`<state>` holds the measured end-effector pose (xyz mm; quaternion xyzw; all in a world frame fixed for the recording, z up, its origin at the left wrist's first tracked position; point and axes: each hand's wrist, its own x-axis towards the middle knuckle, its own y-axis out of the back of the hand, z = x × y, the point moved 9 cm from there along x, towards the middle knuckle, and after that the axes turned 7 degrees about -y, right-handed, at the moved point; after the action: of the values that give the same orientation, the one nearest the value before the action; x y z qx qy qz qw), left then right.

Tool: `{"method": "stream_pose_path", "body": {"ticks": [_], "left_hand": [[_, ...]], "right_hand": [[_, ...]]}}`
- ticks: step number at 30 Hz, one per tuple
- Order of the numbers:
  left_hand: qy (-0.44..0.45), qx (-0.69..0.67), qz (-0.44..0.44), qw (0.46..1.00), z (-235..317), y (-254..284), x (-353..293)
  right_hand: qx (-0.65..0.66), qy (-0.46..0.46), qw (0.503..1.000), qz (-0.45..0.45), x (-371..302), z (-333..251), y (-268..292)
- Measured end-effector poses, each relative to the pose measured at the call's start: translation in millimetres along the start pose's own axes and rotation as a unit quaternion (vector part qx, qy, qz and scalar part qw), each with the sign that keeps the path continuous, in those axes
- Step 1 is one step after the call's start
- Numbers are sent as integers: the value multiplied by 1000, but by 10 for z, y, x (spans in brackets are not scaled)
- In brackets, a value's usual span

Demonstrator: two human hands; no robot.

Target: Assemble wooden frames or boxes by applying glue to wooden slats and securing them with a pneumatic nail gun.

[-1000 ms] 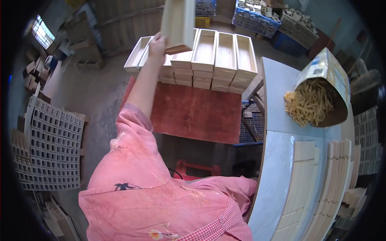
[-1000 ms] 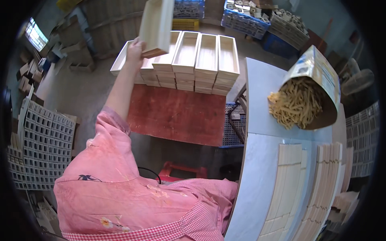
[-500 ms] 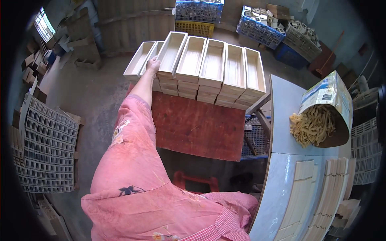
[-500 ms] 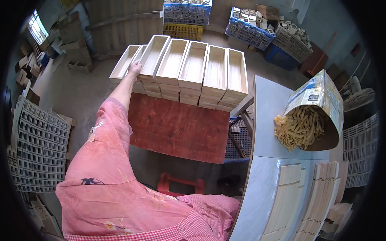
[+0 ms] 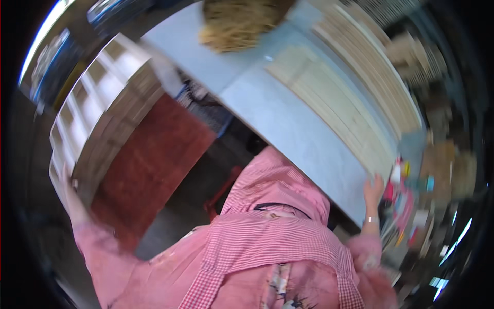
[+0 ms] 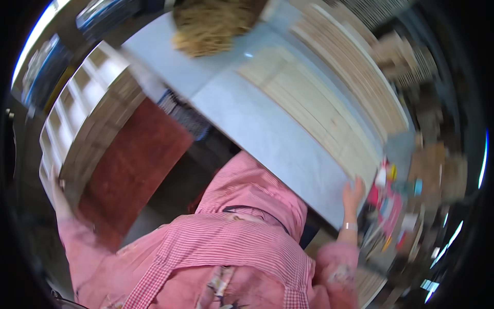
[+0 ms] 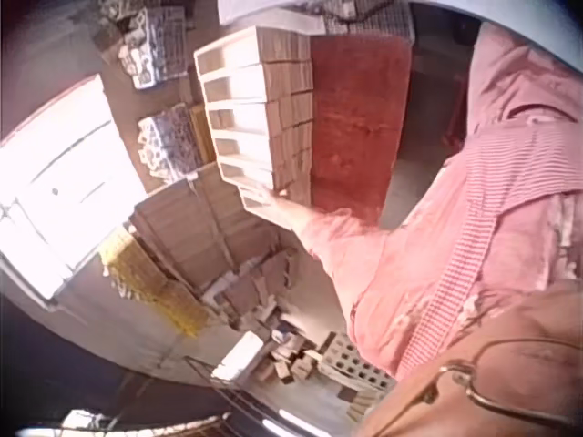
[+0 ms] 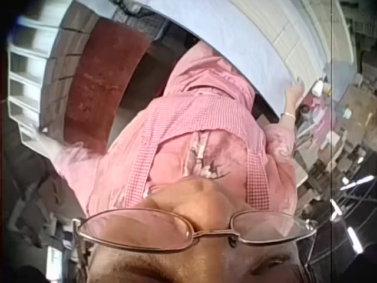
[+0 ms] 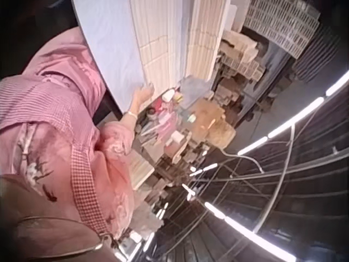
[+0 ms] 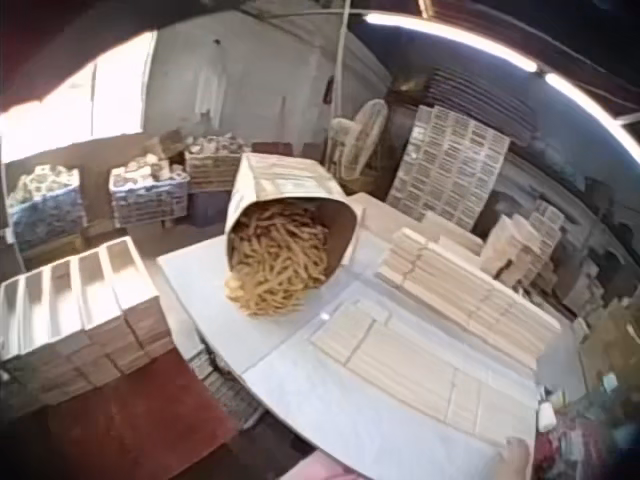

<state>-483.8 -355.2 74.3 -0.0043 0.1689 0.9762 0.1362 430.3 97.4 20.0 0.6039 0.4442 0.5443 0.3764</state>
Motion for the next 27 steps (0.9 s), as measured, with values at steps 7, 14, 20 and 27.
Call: {"method": "stream_pose_path", "body": {"ticks": [7, 14, 20, 27], "left_hand": [[-332, 164, 12, 929, 148, -346, 565], [-481, 184, 81, 853, 666, -2202, -130], [-636, 132, -230, 724, 1603, -4673, -1826], [-739, 323, -282, 519, 1832, -6073, -2468]], "right_hand": [[-108, -51, 990, -78, 340, -243, -221], [-15, -63, 961, -269, 208, -176, -261], [-86, 25, 994, -69, 184, 134, 5], [-68, 29, 982, -175, 354, 298, 311]]}}
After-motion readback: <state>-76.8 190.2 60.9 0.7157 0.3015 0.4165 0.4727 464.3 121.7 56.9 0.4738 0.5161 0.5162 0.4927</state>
